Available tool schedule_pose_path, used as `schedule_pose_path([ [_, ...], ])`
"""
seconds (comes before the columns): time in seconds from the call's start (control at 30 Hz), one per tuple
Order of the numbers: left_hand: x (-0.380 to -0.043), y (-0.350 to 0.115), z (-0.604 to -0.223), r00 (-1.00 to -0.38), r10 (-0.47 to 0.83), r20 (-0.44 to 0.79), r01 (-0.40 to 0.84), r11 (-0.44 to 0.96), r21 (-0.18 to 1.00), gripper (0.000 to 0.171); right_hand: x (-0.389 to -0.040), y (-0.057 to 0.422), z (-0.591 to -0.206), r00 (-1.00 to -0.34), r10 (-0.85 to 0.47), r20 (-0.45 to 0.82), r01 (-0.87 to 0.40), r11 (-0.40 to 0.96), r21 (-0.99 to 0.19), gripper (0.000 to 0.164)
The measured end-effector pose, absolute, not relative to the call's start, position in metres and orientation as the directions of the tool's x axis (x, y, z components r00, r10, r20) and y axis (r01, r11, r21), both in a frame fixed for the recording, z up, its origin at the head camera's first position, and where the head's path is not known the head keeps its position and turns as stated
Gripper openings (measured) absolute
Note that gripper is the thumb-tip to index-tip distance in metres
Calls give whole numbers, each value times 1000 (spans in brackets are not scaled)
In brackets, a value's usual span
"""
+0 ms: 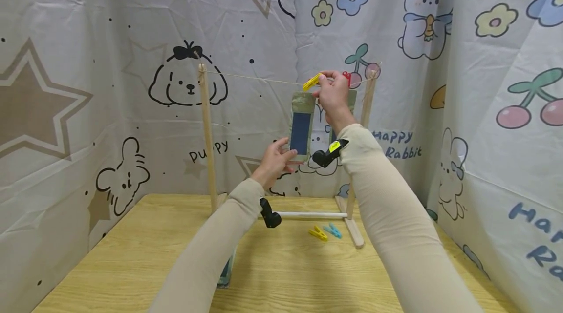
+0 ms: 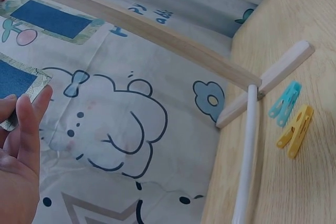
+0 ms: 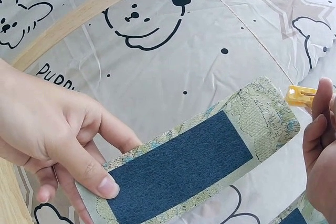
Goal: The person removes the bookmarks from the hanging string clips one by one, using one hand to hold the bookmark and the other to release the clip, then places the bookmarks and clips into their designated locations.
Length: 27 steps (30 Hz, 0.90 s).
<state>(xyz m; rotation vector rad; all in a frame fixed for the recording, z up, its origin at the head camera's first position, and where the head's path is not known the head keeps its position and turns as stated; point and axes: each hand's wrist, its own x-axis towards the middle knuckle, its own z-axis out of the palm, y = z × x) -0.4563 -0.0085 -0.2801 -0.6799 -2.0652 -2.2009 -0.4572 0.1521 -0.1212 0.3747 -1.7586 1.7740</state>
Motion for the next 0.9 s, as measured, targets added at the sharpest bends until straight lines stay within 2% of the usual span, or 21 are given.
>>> schedule_pose_path([
  [0.43, -457, -11, -277, -905, 270, 329, 303, -135, 944, 67, -455, 153, -118, -752, 236, 616, -631, 16, -776, 21],
  [0.9, -456, -13, -272, -908, 249, 338, 320, -111, 941, 67, -454, 160, -116, -744, 194, 639, -652, -8, -758, 23],
])
